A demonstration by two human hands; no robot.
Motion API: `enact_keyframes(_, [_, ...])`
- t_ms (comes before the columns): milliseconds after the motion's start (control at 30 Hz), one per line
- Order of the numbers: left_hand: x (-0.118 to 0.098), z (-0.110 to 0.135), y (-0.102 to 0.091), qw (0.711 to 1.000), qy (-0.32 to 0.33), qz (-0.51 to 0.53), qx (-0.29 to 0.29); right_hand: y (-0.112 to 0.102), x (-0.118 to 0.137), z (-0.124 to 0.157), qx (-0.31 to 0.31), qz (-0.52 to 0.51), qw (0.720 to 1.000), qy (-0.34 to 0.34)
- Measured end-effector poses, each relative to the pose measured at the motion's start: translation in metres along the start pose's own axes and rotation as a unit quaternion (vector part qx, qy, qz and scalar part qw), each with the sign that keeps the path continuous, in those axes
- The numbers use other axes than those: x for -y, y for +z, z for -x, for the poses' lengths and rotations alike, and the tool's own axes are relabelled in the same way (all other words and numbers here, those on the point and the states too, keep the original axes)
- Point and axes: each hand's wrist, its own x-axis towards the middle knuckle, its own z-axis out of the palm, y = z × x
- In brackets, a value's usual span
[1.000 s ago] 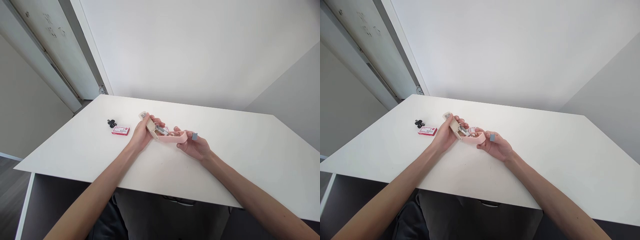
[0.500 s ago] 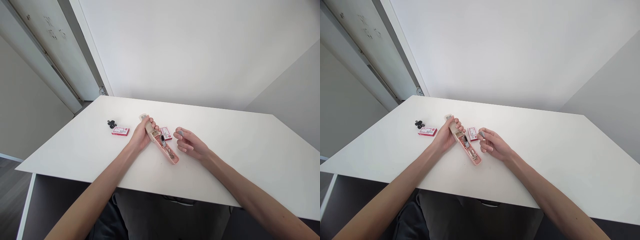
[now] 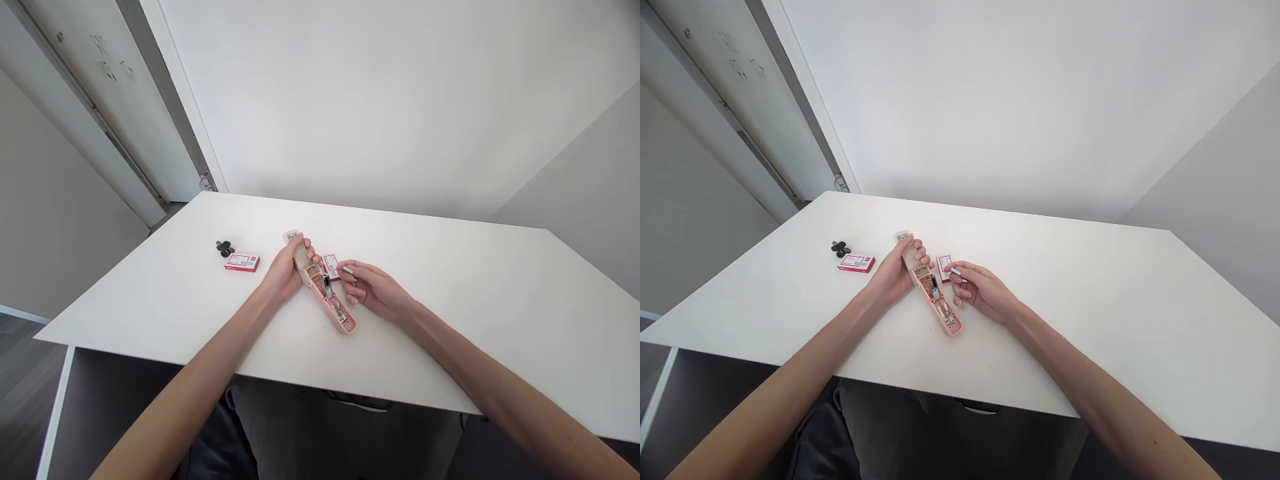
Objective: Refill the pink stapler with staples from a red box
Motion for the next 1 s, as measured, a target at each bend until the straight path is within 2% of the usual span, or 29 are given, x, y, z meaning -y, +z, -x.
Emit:
enact_keyframes(333, [0.0006,-0.0006,-0.0007,1.0,0.0,0.005,-0.006,-0.0003,-0.0007,-0.001,-0.029,-0.005,0.999,0.025])
enact_keyframes(600, [0.0,0.0007,-0.0001,1.0,-0.004,0.006,-0.013,-0.0005,0.0004,-0.0008,-0.01,-0.012,0.999,0.038])
enact_keyframes(1000, [0.0011,-0.0012,-0.0026,1.0,0.0,0.001,-0.018,-0.0026,-0.0006,-0.0007,-0.022,0.004,1.0,0.013])
